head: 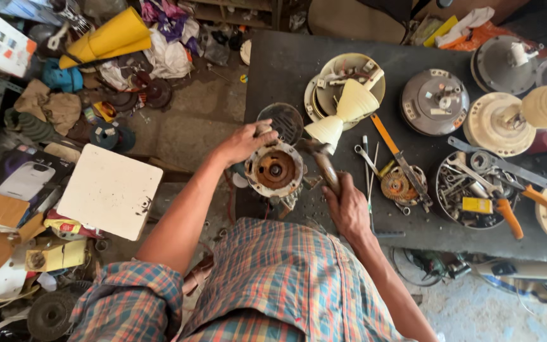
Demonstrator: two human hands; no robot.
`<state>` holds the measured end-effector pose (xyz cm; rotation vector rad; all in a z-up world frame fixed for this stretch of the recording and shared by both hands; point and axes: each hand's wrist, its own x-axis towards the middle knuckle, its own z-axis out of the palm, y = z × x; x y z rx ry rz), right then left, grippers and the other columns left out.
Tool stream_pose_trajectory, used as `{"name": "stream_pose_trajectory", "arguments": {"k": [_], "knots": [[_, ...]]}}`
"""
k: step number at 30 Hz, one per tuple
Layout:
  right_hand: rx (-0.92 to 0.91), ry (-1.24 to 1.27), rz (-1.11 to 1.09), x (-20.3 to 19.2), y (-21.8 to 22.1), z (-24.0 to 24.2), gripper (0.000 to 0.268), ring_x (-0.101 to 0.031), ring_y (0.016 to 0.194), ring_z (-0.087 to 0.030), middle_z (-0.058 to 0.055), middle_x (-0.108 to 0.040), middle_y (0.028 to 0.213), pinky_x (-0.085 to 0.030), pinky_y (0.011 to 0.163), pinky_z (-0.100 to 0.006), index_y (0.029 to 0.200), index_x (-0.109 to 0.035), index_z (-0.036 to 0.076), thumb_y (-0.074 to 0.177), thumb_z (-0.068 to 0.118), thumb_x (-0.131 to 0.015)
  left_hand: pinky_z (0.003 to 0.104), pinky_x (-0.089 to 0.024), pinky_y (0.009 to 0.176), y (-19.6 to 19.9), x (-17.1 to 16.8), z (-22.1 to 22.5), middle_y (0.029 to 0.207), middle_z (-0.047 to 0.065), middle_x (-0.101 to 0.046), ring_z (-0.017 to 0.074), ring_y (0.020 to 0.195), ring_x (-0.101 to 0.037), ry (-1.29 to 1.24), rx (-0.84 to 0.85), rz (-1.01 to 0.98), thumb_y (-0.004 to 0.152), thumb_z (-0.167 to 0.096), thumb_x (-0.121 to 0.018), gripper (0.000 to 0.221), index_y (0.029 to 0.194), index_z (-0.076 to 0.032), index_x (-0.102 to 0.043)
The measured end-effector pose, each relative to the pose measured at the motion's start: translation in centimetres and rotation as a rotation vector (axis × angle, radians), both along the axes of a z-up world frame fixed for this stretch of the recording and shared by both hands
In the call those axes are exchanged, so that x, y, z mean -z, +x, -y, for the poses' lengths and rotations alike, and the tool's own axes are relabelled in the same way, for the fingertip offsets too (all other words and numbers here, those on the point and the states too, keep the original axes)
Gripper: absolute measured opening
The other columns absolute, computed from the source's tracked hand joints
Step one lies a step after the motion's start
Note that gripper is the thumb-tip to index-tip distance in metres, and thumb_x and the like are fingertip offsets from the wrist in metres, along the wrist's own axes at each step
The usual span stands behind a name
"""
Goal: The person uses a hammer and pliers to strike and pry components inside a disassembled ceiling fan motor on a workbench. They repeatedly tap the central shaft area and use pliers to adjust internal parts while another person sits nearby.
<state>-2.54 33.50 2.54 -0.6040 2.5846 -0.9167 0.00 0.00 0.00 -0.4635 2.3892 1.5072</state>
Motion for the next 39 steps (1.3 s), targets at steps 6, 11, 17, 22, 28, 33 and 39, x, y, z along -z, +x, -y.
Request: {"name": "stream_pose_trajectory", "arguments": {"k": [6,11,17,22,28,33,39], "knots": [[-0.102,-0.073,-0.211,-0.6,1.0,0.4,0.042,-0.068,0.071,-0.042,-0.026,-0.070,0.089,-0.056,0.062,-0.052,0.122,-0.052,0.002,0.094,0.030,-0.067,0.040,-0.044,0.112,0.0,-1.2,-0.3,0.150,0.017,-0.056,0.0310,0.139,-0.053,-0.045,0.008,-0.048,0.088,-0.072,-0.056,0.092,0.153,-0.009,-0.047],[-0.006,0.009,-0.040,-4.9,0.1,0.4,0.034,-0.067,0.057,-0.028,-0.016,-0.070,0.083,-0.056,0.049,-0.044,0.123,-0.052,0.004,0.104,0.032,-0.058,0.040,-0.044,0.112,-0.3,-1.4,-0.3,0.150,0.017,-0.057,0.0309,0.138,-0.055,-0.033,0.017,-0.103,0.088,-0.073,-0.057,0.092,0.150,-0.006,-0.048],[-0.218,-0.095,-0.376,-13.2,-0.6,1.7,0.035,-0.065,0.058,-0.028,-0.016,-0.068,0.076,-0.055,0.053,-0.045,0.122,-0.053,0.003,0.101,0.030,-0.061,0.041,-0.045,0.110,-0.8,-0.2,-0.3,0.146,0.016,-0.060,0.0328,0.134,-0.057,-0.150,0.029,-0.060,0.092,-0.072,-0.047,0.081,0.148,-0.014,-0.055],[-0.383,0.644,-0.136,-19.3,-1.3,5.1,0.036,-0.070,0.062,-0.032,-0.015,-0.068,0.084,-0.060,0.054,-0.047,0.116,-0.049,0.009,0.108,0.044,-0.048,0.041,-0.046,0.109,-0.8,1.4,0.0,0.146,0.015,-0.060,0.0321,0.134,-0.058,-0.132,0.044,-0.100,0.096,-0.068,-0.046,0.076,0.147,-0.011,-0.055],[-0.464,0.325,-0.427,-21.4,-1.6,5.1,0.034,-0.070,0.066,-0.039,-0.015,-0.070,0.088,-0.056,0.054,-0.050,0.110,-0.051,0.009,0.100,0.041,-0.055,0.041,-0.046,0.109,-1.1,2.4,0.4,0.145,0.020,-0.058,0.0353,0.133,-0.057,-0.197,0.033,-0.154,0.102,-0.062,-0.049,0.071,0.145,-0.005,-0.054],[-0.538,0.601,-0.410,-21.1,-2.6,4.6,0.036,-0.071,0.070,-0.037,-0.015,-0.070,0.086,-0.057,0.055,-0.050,0.112,-0.051,0.009,0.101,0.043,-0.056,0.042,-0.049,0.103,-1.5,1.6,-0.1,0.136,0.019,-0.065,0.0365,0.125,-0.062,-0.171,0.082,-0.139,0.102,-0.057,-0.045,0.067,0.146,-0.008,-0.053],[-0.500,0.270,-0.355,-19.7,-2.4,4.3,0.033,-0.070,0.063,-0.037,-0.013,-0.070,0.088,-0.056,0.053,-0.050,0.107,-0.053,0.010,0.100,0.042,-0.057,0.040,-0.054,0.103,-1.6,2.6,0.3,0.130,0.019,-0.070,0.0327,0.124,-0.068,-0.131,0.075,-0.337,0.104,-0.049,-0.050,0.058,0.143,-0.006,-0.057]]}}
